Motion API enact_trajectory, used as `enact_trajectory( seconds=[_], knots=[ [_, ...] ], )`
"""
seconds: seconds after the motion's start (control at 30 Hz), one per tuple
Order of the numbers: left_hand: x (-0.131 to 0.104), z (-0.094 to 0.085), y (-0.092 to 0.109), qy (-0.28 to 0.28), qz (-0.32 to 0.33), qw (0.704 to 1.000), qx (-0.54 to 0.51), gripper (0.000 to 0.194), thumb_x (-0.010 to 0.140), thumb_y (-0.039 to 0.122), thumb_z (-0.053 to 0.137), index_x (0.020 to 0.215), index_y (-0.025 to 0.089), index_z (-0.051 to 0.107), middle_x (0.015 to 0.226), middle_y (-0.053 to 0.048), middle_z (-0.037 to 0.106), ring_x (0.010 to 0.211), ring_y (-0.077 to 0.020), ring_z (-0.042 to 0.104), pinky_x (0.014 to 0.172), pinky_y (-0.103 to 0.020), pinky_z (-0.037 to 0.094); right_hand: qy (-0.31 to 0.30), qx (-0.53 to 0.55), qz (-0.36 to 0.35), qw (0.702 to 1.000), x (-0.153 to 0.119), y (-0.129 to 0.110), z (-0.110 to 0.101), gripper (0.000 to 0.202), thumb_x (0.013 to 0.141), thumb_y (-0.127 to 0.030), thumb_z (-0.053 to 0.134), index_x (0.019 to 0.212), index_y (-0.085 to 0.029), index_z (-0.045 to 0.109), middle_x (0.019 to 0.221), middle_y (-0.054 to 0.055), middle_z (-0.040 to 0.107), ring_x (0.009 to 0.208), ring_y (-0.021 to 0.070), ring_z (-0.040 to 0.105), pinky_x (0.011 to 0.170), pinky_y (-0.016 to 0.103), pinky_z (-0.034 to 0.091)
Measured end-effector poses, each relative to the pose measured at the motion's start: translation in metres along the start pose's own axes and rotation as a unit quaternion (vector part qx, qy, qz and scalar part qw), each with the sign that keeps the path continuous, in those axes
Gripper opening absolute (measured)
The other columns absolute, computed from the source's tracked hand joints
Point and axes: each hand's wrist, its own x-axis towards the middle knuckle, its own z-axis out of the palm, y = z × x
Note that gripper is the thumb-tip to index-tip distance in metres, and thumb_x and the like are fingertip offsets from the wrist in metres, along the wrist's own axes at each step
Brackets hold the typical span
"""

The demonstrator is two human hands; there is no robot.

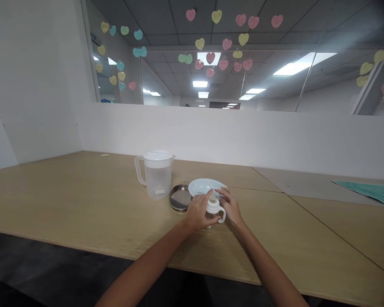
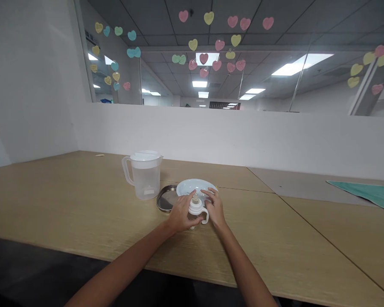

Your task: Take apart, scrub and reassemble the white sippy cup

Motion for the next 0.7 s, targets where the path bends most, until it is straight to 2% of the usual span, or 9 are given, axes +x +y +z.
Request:
enact_trajectory(
  seconds=[0.13,0.37,0.53,0.63,0.7],
  knots=[
    [0.000,-0.001,0.001,-0.010,-0.004,1.000,-0.010,0.092,0.070,0.051,0.065,0.142,0.016,0.020,0.122,-0.014,0.055,0.111,-0.0288,0.052,0.095,-0.044,0.040,-0.032,-0.025,-0.022,0.999,0.001,-0.002,-0.002,0.025,0.076,-0.033,0.053,0.089,-0.024,0.073,0.116,0.009,0.058,0.111,0.0244,0.052,0.098,0.045,0.038],
    [-0.001,0.001,0.000,-0.001,-0.007,1.000,-0.016,0.093,0.070,0.050,0.066,0.142,0.015,0.019,0.130,-0.016,0.050,0.114,-0.0291,0.051,0.096,-0.045,0.040,-0.042,-0.049,-0.008,0.998,0.001,-0.007,-0.003,0.029,0.079,-0.038,0.051,0.088,-0.021,0.073,0.118,0.010,0.061,0.110,0.0255,0.055,0.097,0.045,0.038],
    [-0.002,0.002,-0.001,0.002,-0.008,1.000,-0.021,0.093,0.069,0.050,0.067,0.141,0.015,0.020,0.129,-0.015,0.050,0.113,-0.0285,0.051,0.095,-0.044,0.041,-0.073,-0.087,0.015,0.993,-0.001,-0.014,-0.007,0.032,0.081,-0.041,0.046,0.078,-0.019,0.070,0.085,0.007,0.070,0.083,0.0239,0.061,0.081,0.040,0.045],
    [-0.001,0.001,0.001,0.009,-0.010,1.000,-0.027,0.093,0.068,0.050,0.067,0.141,0.015,0.021,0.130,-0.015,0.050,0.115,-0.0287,0.051,0.096,-0.045,0.041,-0.042,-0.094,-0.012,0.995,-0.005,-0.024,-0.009,0.038,0.085,-0.044,0.040,0.079,-0.019,0.067,0.084,0.006,0.069,0.082,0.0227,0.060,0.079,0.037,0.044],
    [-0.001,0.000,0.002,0.011,-0.021,0.999,-0.036,0.094,0.067,0.049,0.069,0.141,0.016,0.021,0.131,-0.015,0.049,0.116,-0.0291,0.050,0.097,-0.045,0.040,-0.037,-0.086,-0.062,0.994,-0.010,-0.031,-0.008,0.038,0.086,-0.047,0.039,0.084,-0.019,0.065,0.088,0.006,0.067,0.086,0.0221,0.059,0.081,0.036,0.043]
  ],
)
